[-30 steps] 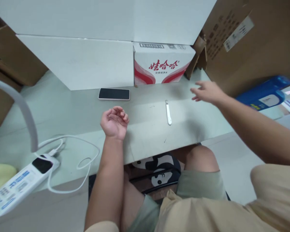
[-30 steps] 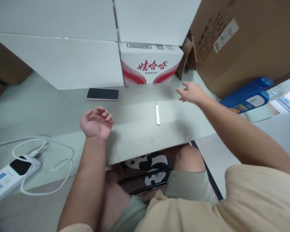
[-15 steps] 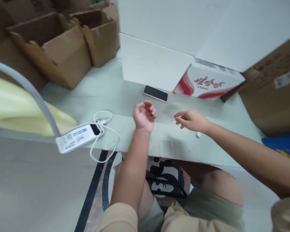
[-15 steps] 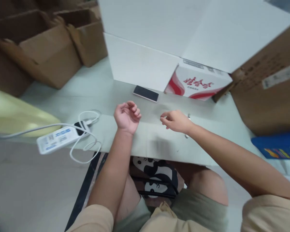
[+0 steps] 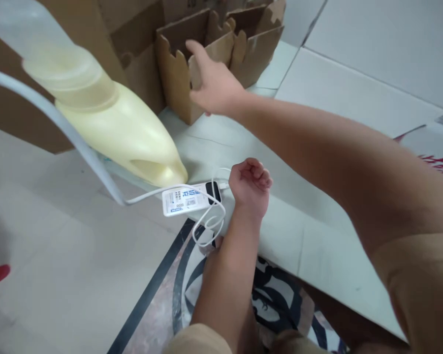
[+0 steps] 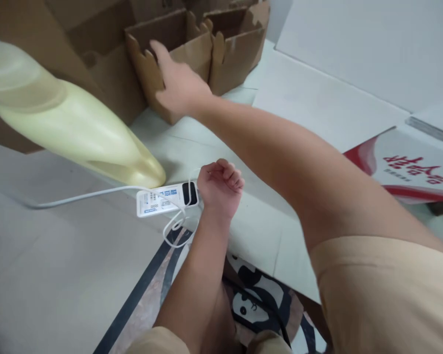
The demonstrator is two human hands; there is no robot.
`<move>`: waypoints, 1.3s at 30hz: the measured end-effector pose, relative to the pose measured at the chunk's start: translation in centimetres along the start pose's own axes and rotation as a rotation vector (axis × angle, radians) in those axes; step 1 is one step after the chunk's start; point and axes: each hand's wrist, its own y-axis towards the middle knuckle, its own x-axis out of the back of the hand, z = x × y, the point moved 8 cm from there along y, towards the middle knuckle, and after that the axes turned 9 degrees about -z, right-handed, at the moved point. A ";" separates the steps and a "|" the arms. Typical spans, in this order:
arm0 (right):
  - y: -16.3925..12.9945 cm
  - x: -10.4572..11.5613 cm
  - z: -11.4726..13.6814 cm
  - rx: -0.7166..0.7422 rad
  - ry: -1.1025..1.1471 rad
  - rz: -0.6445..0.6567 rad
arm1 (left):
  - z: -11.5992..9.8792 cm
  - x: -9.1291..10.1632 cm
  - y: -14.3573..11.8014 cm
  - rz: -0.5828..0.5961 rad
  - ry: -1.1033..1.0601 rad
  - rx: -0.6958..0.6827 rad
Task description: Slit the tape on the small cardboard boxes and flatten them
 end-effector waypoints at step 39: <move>-55.4 13.5 -18.9 -0.644 0.624 -1.151 | 15.5 -3.5 -4.2 0.784 1.173 -0.791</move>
